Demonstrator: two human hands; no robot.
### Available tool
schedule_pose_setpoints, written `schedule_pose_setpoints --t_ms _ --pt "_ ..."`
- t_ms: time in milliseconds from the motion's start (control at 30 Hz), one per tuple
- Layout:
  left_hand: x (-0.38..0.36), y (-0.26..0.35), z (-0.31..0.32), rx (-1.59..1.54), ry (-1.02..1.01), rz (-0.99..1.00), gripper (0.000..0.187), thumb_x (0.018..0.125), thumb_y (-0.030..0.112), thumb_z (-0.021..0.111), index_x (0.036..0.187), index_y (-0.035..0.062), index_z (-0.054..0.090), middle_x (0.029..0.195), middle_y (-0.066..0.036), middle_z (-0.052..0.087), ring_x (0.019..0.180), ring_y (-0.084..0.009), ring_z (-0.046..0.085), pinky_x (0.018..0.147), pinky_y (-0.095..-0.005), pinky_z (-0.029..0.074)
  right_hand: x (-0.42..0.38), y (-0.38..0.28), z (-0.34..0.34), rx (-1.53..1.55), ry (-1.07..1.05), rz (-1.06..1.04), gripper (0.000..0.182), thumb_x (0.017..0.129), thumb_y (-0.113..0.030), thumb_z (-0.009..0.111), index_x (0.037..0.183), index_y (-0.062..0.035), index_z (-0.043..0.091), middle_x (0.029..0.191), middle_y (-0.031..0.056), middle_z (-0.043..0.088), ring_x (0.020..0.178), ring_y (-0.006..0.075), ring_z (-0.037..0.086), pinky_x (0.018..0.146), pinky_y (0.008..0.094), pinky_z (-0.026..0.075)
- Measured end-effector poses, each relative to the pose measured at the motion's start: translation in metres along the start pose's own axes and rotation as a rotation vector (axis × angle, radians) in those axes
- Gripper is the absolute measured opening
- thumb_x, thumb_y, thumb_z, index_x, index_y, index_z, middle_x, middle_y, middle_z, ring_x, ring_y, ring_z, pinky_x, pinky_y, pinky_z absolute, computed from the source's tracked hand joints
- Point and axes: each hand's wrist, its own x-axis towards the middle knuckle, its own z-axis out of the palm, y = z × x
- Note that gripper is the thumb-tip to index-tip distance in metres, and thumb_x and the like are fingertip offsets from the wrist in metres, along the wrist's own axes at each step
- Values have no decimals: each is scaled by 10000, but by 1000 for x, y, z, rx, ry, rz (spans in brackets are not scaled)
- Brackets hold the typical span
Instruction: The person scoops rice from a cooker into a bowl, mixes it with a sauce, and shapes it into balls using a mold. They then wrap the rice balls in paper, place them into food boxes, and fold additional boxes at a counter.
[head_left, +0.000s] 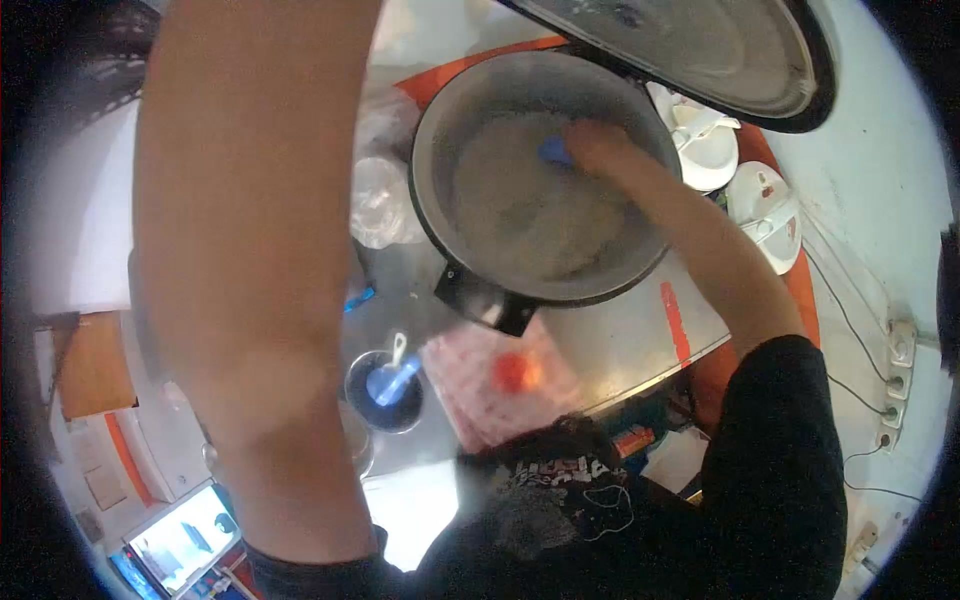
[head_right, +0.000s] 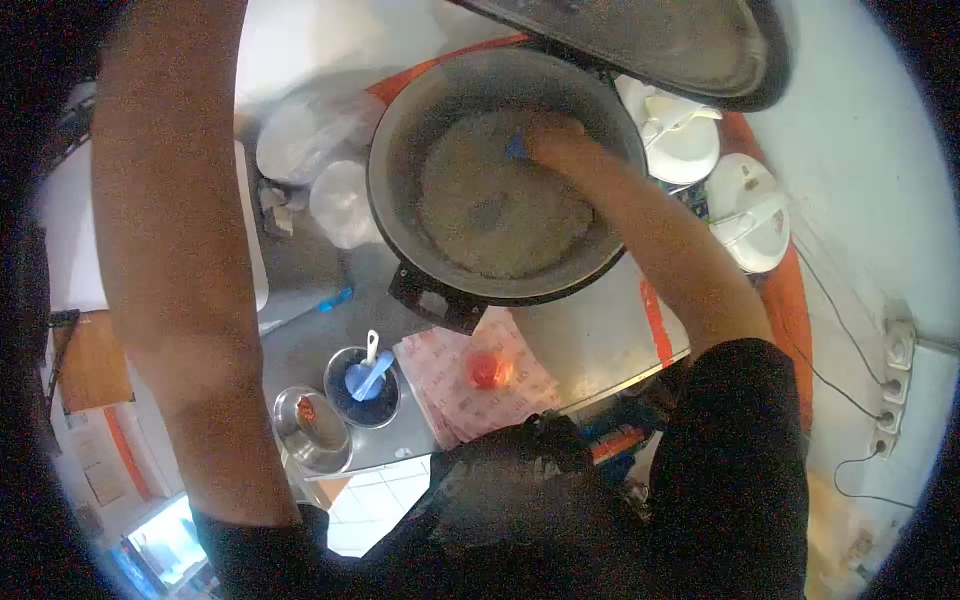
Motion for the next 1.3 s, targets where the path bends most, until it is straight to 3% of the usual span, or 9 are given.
schedule_pose_setpoints --t_ms 300,367,700,800,867,1000,1067,1200,1300 --pt "-149 -60 30 -178 3 -216 905 690 703 655 1138 -82 603 992 -240 665 943 -385 652 875 -376 515 17 22 6 -18 -468 -88 295 759 -120 606 1030 -11 649 962 167 690 821 308 689 694 421 567" --pt "-156 -66 33 -190 7 -219 904 692 702 654 1138 -82 603 991 -240 666 941 -384 653 873 -377 516 4 -3 -14 -226 -736 -265 211 797 -134 598 941 20 616 725 129 645 606 205 609 505 374 469" --pt "-152 -76 32 -207 6 -193 897 701 698 649 1141 -82 601 987 -239 666 935 -380 655 863 -381 519 -59 -46 -3 244 -632 -259 268 751 -171 611 943 7 668 853 191 687 703 296 666 583 451 504" --pt "-152 -77 11 -183 22 -210 895 703 697 647 1142 -82 600 986 -239 666 933 -379 656 860 -382 521 -58 -35 -3 269 -730 -393 224 771 -173 576 880 9 648 825 190 682 691 287 663 584 447 501" --pt "-157 -76 -13 -149 41 -237 894 705 696 646 1142 -82 600 985 -239 666 932 -378 656 858 -383 521 -61 -28 -33 596 -1033 -156 214 926 -181 501 951 7 601 708 112 618 617 198 603 578 388 489" --pt "-169 -85 -44 -93 59 -282 891 709 694 644 1143 -83 599 983 -239 666 930 -376 657 853 -385 523 -42 -20 -6 305 -706 -163 243 790 -129 557 988 3 606 818 188 680 678 272 660 589 438 508" --pt "-165 -88 -47 -85 57 -277 890 710 694 643 1144 -83 599 982 -238 667 928 -375 658 851 -386 524 -45 -21 35 129 45 -624 217 887 -143 526 940 57 593 766 178 651 594 272 650 536 408 515" --pt "-159 -91 -52 -86 45 -277 888 714 692 641 1145 -83 598 981 -238 667 926 -373 659 847 -387 525 -26 -10 28 332 55 -422 245 834 -123 565 1001 53 605 787 193 660 636 303 673 546 431 526" --pt "-153 -93 -54 -76 28 -271 886 717 691 640 1145 -83 597 979 -238 667 924 -372 659 844 -389 526 -21 -7 9 155 -356 -245 257 816 -127 599 995 53 636 815 198 663 721 303 674 616 454 527"
